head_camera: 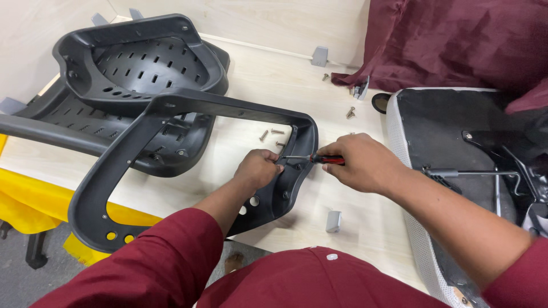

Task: The person disassembles a black plastic chair frame from a seat using a screwdriver, then reattaches the frame to the seat by aligning holes and inserting screws. The person tightens the screws to secure the frame to the seat.

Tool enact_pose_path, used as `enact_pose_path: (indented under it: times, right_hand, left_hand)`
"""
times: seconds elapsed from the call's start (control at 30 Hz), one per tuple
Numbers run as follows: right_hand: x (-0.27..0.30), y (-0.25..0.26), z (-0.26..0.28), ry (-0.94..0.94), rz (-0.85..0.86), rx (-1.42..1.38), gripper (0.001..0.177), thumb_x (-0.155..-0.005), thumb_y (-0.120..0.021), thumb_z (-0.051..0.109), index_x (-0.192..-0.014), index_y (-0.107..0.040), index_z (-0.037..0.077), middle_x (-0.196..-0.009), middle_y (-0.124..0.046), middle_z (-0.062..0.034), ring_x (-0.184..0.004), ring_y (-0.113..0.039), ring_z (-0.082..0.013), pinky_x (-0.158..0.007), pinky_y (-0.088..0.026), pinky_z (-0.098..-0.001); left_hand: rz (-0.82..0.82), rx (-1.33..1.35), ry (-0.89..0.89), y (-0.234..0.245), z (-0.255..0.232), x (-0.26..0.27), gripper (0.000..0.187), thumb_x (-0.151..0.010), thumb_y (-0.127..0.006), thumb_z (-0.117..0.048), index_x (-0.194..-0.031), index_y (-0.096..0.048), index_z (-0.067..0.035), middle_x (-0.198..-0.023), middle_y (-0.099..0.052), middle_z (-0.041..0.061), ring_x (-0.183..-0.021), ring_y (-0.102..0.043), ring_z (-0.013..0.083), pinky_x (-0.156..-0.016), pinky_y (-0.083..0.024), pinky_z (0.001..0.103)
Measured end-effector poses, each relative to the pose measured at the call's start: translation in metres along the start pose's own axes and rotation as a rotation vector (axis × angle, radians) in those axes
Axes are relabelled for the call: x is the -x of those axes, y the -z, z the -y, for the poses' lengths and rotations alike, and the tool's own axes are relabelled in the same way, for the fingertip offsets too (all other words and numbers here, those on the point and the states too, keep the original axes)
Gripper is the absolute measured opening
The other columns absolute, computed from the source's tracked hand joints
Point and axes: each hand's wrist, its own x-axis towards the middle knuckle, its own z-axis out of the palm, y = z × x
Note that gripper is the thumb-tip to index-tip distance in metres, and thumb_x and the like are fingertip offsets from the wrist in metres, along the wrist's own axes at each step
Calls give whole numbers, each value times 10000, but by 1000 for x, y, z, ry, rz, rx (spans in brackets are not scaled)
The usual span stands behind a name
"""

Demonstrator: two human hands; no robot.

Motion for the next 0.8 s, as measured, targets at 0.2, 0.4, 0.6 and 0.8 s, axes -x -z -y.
enact_pose_path:
  times: [0.2,0.4,0.6,0.8]
  right_hand:
    - [-7,7,3,-73,88,-95,331,-874,-707,255,-1194,-750,183,-956,-771,-139,-827,-734,-303,-788,-569,-411]
    - [-16,-2,-1,-149,106,-185,356,-850,-763,265,-1187,-760,149,-966,-780,-128,-809,-730,-264,-776,-562,-379]
    - [-20,-12,-6,-293,107,-543,308,-834,-783,159,-1133,-813,91,-915,-793,-95,-795,-662,-178,-714,-517,-329]
    - [-17,-10,-4,-461,156,-750,352,-834,-755,86,-1184,-768,57,-804,-706,-98,-545,-394,-166,-459,-304,-326]
  left_hand:
    - [39,39,-20,-2,13,-13,338,-855,-777,-147,-1178,-719,-66,-1090,-765,71,-1016,-714,181,-926,-536,315]
    - [69,68,-31,-1,13,-11,315,-872,-761,-135,-1175,-718,-58,-1023,-747,55,-970,-701,174,-907,-537,321]
    - [54,-37,24,3,4,-1,369,-891,-760,-181,-1239,-691,-79,-1140,-715,74,-1061,-670,187,-950,-510,333]
    - [48,17,17,2,6,-1,416,-878,-771,-179,-1266,-677,-61,-1177,-716,78,-1091,-679,186,-974,-523,318]
